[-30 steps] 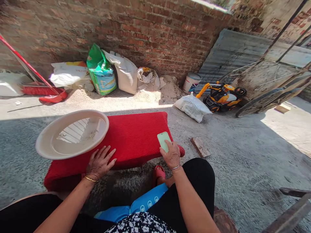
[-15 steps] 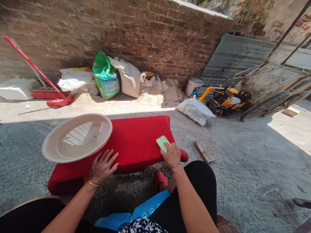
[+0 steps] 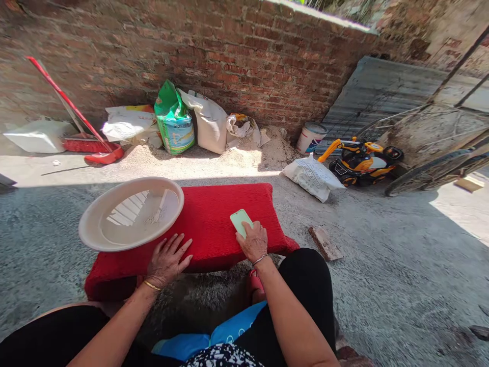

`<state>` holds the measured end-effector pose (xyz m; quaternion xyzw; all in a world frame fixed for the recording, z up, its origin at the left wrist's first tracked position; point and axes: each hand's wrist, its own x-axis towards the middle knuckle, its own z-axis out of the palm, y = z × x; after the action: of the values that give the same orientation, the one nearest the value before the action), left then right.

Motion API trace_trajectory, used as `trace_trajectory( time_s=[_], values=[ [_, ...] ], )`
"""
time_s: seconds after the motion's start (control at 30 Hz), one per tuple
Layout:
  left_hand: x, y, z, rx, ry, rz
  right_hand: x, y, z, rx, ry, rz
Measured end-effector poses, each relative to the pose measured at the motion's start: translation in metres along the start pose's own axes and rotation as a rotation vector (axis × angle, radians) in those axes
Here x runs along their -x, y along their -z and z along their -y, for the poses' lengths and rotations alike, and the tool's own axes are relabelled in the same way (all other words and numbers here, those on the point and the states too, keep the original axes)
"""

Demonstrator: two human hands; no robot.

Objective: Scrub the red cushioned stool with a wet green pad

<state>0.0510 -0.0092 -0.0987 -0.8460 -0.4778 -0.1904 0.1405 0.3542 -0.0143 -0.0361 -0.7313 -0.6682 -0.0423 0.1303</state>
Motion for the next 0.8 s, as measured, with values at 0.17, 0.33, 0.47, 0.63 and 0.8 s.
trace_trajectory(
  time_s=[0.17, 0.33, 0.47, 0.63, 0.8],
  values=[
    [-0.001, 0.003, 0.0, -0.027, -0.02, -0.001, -0.004, -0.005, 0.008, 0.03, 0.037, 0.042],
    [-0.002, 0.003, -0.003, -0.01, -0.001, -0.029, -0.005, 0.009, -0.043, 0.1, -0.178, 0.096],
    [-0.001, 0.002, -0.008, 0.037, 0.061, -0.067, 0.006, 0.02, -0.097, 0.158, -0.492, 0.117],
    [0.001, 0.003, -0.011, 0.058, 0.082, -0.071, 0.006, 0.019, -0.113, 0.09, -0.48, -0.016],
    [0.003, 0.001, -0.009, 0.072, 0.095, -0.024, -0.006, 0.0, -0.045, -0.06, -0.22, -0.034]
  ],
)
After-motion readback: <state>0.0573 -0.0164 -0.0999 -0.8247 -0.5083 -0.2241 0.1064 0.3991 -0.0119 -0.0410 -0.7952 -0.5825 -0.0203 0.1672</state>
